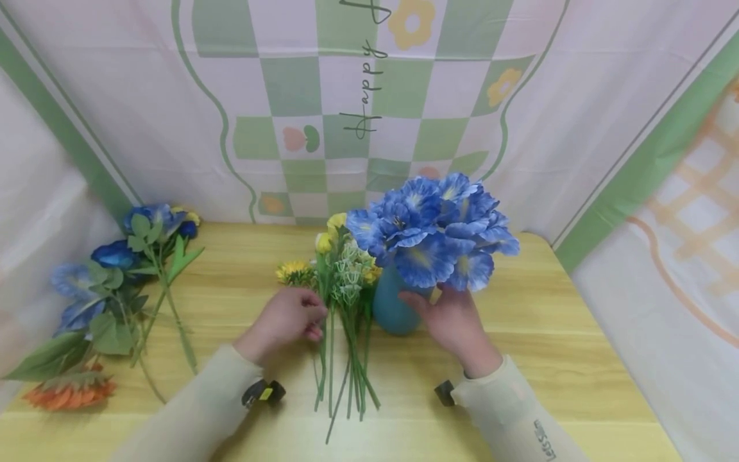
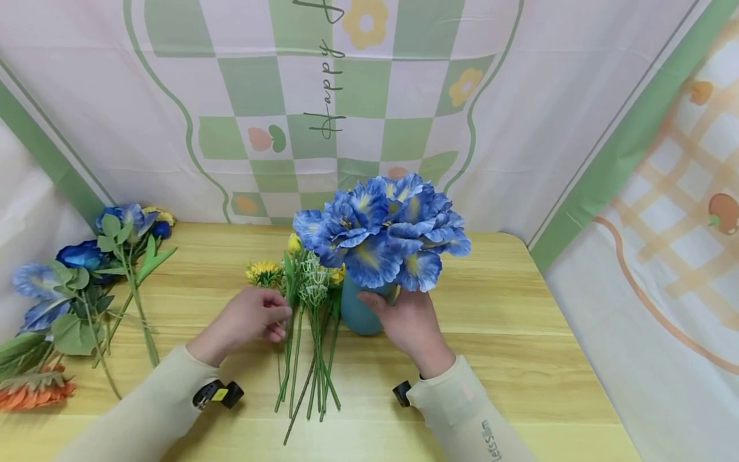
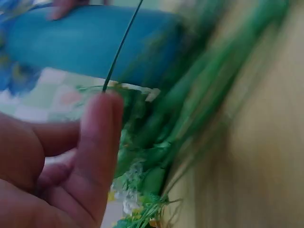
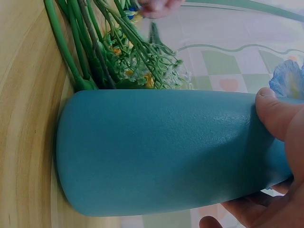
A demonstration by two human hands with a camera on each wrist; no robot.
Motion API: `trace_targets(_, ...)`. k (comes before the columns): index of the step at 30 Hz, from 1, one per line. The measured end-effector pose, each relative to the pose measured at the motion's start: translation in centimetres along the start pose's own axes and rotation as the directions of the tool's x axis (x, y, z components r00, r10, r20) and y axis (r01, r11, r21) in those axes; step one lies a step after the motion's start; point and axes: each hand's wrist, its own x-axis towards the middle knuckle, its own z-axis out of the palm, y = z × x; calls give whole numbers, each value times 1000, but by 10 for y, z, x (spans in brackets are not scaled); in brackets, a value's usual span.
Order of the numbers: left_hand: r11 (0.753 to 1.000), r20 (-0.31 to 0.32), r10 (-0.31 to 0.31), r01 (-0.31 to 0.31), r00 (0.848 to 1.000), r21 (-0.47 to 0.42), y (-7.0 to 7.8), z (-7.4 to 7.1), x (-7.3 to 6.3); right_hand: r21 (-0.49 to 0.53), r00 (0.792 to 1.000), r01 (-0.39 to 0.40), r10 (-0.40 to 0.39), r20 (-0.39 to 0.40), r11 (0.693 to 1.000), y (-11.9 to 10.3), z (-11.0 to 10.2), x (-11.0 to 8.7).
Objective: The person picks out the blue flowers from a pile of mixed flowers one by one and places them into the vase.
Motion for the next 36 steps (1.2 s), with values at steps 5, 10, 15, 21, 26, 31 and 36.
trace_targets(5,929,8,106,-102,994,355,1,15,3,-1,1000,-8,8,1,1000,0,0,-1)
trace_targets(10,840,-47,184,-132,982,526,3,18,1,3,1000,4,-4,0,1000,1,0,-1)
trace_targets(15,850,-102,219,-138,970,508,-1,9,-9,3,999,40,-40,-14,999,2,0,-1)
trace_targets(21,814,-120,244,-136,962,565,-15,-24,-28,8,996,79,-78,-36,997,1,0,1)
trace_targets(26,758,-214,183,0,960,653,-29,-67,-42,23,998,63,-63,-27,998,1,0,1)
trace_targets(31,673,-323,126,159,938,723,-39,-109,-56,29,996,84,-83,-37,996,0,0,2)
trace_targets(36,637,-349,58,234,935,735,-50,-139,-63,25,997,67,-66,-30,997,-1,0,1)
